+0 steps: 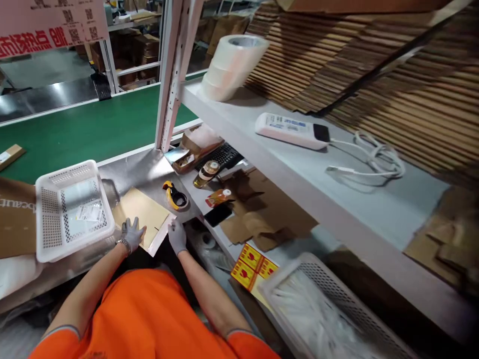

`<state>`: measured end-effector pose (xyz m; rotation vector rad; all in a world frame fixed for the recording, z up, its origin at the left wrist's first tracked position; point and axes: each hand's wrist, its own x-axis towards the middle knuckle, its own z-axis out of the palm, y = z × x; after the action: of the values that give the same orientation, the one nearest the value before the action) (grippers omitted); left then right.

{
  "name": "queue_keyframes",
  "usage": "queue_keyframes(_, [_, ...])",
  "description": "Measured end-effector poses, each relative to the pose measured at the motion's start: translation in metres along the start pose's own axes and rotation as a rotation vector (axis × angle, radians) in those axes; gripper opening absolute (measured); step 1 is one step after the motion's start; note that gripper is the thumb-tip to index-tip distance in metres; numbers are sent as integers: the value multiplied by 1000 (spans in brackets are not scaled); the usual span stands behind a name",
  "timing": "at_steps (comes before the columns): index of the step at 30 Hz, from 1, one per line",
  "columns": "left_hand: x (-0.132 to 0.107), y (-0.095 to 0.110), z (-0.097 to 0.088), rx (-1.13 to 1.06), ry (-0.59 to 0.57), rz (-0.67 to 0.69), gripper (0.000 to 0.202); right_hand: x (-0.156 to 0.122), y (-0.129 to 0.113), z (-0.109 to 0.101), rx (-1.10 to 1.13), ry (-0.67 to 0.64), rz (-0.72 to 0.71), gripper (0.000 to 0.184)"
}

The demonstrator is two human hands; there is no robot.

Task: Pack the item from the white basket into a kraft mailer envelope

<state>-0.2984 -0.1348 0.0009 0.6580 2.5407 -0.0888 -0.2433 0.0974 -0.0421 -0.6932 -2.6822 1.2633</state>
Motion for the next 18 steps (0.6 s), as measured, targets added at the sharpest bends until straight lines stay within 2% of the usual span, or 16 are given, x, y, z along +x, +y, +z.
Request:
queue_keyframes(2, [2, 2, 2, 29, 17, -11, 65, 11, 12, -11, -47, 24, 70, 41])
queue_keyframes(4, [4, 6, 0, 52, 6, -21, 68, 25, 17, -19, -80, 12, 80, 43])
queue_keyframes(8, [8, 12, -10, 71, -74, -70, 71, 51, 16, -30, -65, -22, 13, 20])
queue_keyframes(10, [10, 13, -13, 59, -96, -87, 69, 56, 16, -33, -51, -33, -28, 20])
queue_keyframes(13, [12, 11, -11, 44, -101, -86, 69, 52, 19, -34, -1, -23, -96, 23])
queue_keyframes(15, [14, 10, -8, 39, -102, -90, 71, 41, 25, -39, 66, 27, -123, 25])
queue_keyframes(18, [16, 8, -5, 49, -103, -122, 72, 14, 48, -64, 121, 152, -70, 26])
